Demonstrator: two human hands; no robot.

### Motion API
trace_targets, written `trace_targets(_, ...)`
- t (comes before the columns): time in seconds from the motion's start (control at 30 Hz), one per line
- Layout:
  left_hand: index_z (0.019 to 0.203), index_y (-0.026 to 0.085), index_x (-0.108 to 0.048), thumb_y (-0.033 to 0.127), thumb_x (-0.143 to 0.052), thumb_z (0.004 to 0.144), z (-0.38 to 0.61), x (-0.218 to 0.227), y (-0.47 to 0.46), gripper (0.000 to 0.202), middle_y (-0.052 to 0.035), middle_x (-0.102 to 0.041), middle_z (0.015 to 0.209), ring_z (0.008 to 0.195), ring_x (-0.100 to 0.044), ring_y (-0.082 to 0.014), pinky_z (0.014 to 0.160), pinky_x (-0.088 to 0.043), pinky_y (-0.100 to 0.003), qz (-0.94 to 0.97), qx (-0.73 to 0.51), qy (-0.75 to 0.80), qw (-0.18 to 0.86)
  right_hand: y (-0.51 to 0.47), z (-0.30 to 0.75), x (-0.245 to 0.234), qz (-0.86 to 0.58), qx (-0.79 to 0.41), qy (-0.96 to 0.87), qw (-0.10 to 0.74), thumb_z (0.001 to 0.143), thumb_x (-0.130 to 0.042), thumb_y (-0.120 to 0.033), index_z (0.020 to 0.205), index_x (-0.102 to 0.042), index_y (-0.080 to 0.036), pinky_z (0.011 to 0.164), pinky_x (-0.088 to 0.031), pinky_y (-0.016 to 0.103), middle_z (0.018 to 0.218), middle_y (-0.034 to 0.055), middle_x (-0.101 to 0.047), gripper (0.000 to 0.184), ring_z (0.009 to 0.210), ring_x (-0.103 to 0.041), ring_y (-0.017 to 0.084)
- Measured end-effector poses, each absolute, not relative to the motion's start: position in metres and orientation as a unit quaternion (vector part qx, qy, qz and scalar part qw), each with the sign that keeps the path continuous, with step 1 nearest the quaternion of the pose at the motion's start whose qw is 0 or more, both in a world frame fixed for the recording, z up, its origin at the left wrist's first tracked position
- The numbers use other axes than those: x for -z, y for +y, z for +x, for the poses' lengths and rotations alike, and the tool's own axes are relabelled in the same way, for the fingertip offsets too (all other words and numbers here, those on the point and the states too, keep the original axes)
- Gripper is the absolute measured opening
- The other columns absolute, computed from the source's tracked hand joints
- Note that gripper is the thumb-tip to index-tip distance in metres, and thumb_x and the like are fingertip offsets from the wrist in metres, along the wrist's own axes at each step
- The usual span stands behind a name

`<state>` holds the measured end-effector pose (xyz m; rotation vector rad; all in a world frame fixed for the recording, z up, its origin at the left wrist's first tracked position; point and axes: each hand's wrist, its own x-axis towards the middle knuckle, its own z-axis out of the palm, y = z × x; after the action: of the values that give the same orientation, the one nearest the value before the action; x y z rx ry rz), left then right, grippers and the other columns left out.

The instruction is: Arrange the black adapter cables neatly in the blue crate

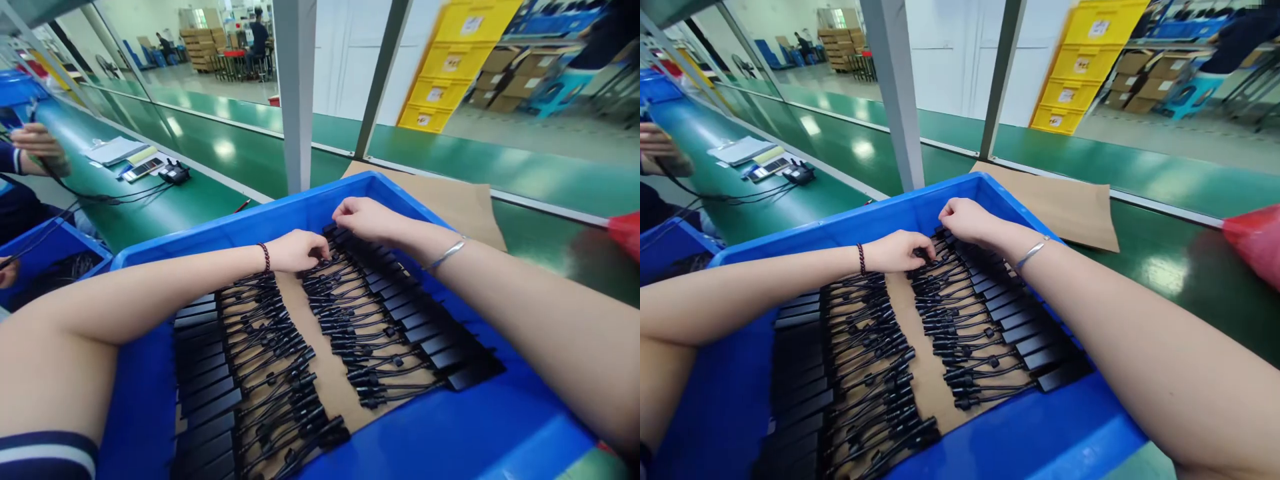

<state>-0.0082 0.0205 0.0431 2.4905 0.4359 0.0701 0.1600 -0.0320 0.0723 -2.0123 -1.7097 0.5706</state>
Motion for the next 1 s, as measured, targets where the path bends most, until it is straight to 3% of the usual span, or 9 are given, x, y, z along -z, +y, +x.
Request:
trace_targets(0.1, 0.086, 0.019, -0.062, 0.011, -0.050, 0.066, -0.012, -0.050, 0.022, 0.024, -0.0010, -0.059, 0.088, 0.080, -0.053, -0.0112, 0.077, -0.040, -0.023, 0.976, 0.044, 0.105, 0.184, -0.030, 0.162, -0.070, -0.716, -0.245, -0.607, 0.243, 0.070, -0.050, -0.013, 0.082, -0.059, -0.016, 0.054, -0.034, 0.017, 0.077, 0.0003, -0.061, 0.015, 0.061, -0.048, 0.008)
trace_targets(0.27, 0.079, 0.023, -0.064, 0.019, -0.053, 0.066, -0.016, -0.055, 0.015, 0.017, -0.0030, -0.055, 0.088, 0.095, -0.046, -0.0201, 0.083, -0.034, -0.032, 0.991, 0.042, 0.093, 0.081, -0.031, 0.162, -0.068, -0.708, -0.268, -0.605, 0.247, 0.070, -0.051, -0.013, 0.084, -0.059, -0.016, 0.053, -0.034, 0.017, 0.074, -0.0004, -0.060, 0.016, 0.054, -0.044, 0.006)
trace_targets(0.37, 0.070, 0.023, -0.064, 0.029, -0.057, 0.063, -0.017, -0.052, 0.005, 0.013, -0.0047, -0.053, 0.086, 0.091, -0.045, -0.0228, 0.076, -0.036, -0.034, 0.991, 0.057, 0.117, 0.042, -0.032, 0.160, -0.069, -0.709, -0.266, -0.607, 0.243, 0.070, -0.051, -0.012, 0.084, -0.059, -0.015, 0.053, -0.034, 0.017, 0.076, 0.0001, -0.061, 0.017, 0.054, -0.044, 0.006)
trace_targets(0.47, 0.072, 0.017, -0.064, 0.038, -0.058, 0.060, -0.018, -0.044, -0.004, 0.025, -0.0079, -0.051, 0.083, 0.083, -0.046, -0.0225, 0.072, -0.038, -0.033, 0.989, 0.069, 0.130, 0.016, -0.033, 0.160, -0.070, -0.705, -0.272, -0.610, 0.237, 0.070, -0.051, -0.013, 0.085, -0.059, -0.015, 0.053, -0.034, 0.016, 0.078, 0.0003, -0.061, 0.018, 0.056, -0.046, 0.006)
trace_targets(0.57, 0.072, 0.013, -0.063, 0.038, -0.054, 0.062, -0.019, -0.035, -0.011, 0.028, -0.0095, -0.049, 0.083, 0.081, -0.047, -0.0226, 0.071, -0.039, -0.033, 0.987, 0.056, 0.149, -0.002, -0.033, 0.159, -0.072, -0.697, -0.275, -0.621, 0.229, 0.069, -0.051, -0.013, 0.086, -0.059, -0.016, 0.052, -0.034, 0.016, 0.078, 0.0002, -0.061, 0.018, 0.056, -0.046, 0.006)
trace_targets(0.7, 0.069, 0.012, -0.061, 0.027, -0.049, 0.060, -0.017, -0.031, -0.012, 0.021, -0.0092, -0.050, 0.082, 0.076, -0.049, -0.0199, 0.071, -0.040, -0.031, 0.984, 0.057, 0.167, 0.009, -0.034, 0.159, -0.073, -0.696, -0.269, -0.628, 0.221, 0.069, -0.051, -0.013, 0.086, -0.059, -0.016, 0.051, -0.034, 0.017, 0.078, -0.0004, -0.061, 0.020, 0.055, -0.045, 0.006)
trace_targets(1.0, 0.079, 0.018, -0.058, 0.034, -0.055, 0.065, -0.010, -0.062, 0.010, 0.022, 0.0022, -0.058, 0.066, 0.056, -0.049, -0.0090, 0.052, -0.034, -0.020, 0.948, 0.098, 0.245, 0.178, -0.034, 0.158, -0.077, -0.701, -0.250, -0.634, 0.209, 0.068, -0.052, -0.012, 0.085, -0.061, -0.016, 0.055, -0.036, 0.018, 0.081, 0.0003, -0.063, 0.020, 0.067, -0.052, 0.010)
